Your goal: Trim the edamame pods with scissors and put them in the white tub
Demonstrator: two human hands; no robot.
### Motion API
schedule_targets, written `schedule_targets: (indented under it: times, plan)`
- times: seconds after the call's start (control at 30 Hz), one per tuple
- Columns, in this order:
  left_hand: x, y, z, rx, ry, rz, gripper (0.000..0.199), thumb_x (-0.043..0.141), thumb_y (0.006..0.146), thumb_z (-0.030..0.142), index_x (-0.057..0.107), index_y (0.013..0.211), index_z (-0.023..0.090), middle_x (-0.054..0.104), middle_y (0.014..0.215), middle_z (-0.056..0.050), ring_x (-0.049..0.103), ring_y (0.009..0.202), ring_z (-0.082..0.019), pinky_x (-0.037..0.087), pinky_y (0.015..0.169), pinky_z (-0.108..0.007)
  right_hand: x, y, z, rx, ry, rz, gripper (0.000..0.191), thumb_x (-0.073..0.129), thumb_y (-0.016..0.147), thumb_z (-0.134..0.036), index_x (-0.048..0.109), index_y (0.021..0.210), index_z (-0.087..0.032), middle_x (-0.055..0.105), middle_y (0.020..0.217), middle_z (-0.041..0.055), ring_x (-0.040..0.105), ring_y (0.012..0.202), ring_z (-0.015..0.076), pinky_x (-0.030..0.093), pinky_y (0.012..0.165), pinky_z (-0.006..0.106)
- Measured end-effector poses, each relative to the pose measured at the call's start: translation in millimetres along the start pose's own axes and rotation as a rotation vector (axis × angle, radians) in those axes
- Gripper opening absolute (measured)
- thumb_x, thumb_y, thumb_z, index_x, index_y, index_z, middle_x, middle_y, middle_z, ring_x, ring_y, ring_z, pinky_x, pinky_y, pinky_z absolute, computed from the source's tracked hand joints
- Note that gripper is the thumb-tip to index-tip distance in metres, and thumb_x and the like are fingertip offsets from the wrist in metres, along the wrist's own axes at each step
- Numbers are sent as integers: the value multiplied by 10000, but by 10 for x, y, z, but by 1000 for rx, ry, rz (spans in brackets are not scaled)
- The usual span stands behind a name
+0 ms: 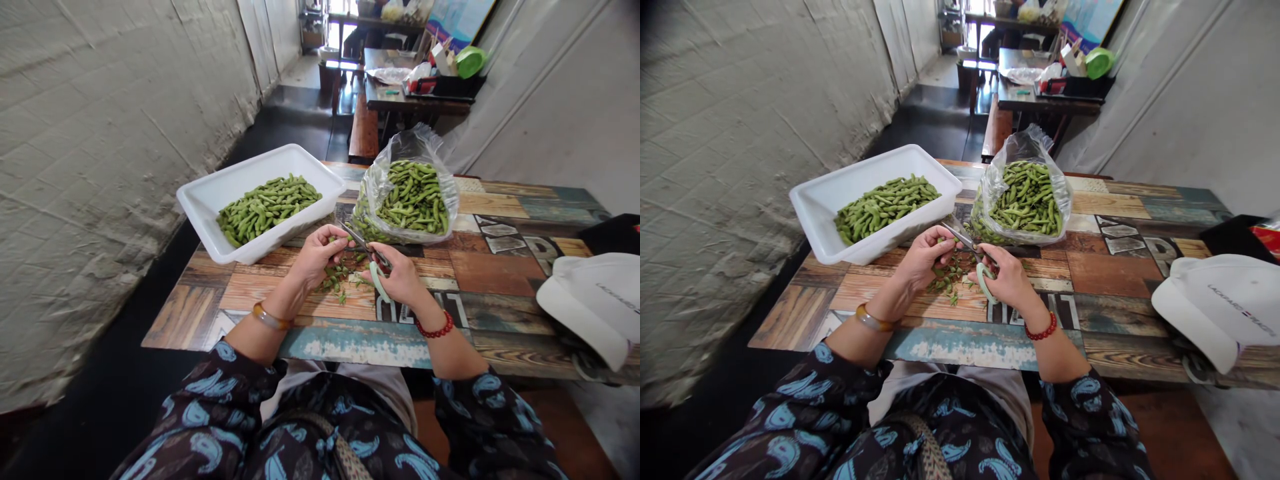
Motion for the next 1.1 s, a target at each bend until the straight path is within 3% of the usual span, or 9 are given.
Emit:
schedule_targets:
  times: [0.17,0.43,0.83,1.1]
  plan:
    - [2,-6,16,9,-1,6,341,814,635,294,547,789,147,662,680,19,398,411,-17,217,387,-159,-9,3,-71,-80,-62,-1,505,721,780,-381,613,1239,-202,685,1128,117,655,1026,264,555,901,396]
    - [7,-8,14,10,-4,-1,338,811,645,292,545,791,145,677,696,7,407,411,-16,238,396,-153,-10,-10,-74,-109,-93,23,473,696,815,-397,619,1228,-179,697,1123,131,655,1076,280,532,970,424]
    - [13,-27,76,35,24,23,329,816,630,279,547,769,149,650,639,26,408,417,-22,242,395,-154,-29,-5,-56,-120,-102,5,490,701,810,-402,618,1248,-199,700,1133,121,663,1046,274,541,961,424]
    - [16,-13,49,45,60,-5,329,799,687,322,573,846,143,699,711,-10,416,423,-21,279,406,-151,-62,-7,-18,-60,-1,78,440,707,796,-434,687,1180,-219,732,1139,97,696,1039,266,552,966,409]
Point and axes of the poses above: each hand's wrist, its own y-axis towards the middle knuckle, its own x-axis out of the palm, z = x × y, the point moved 8 cm from there along y, towards the middle knuckle
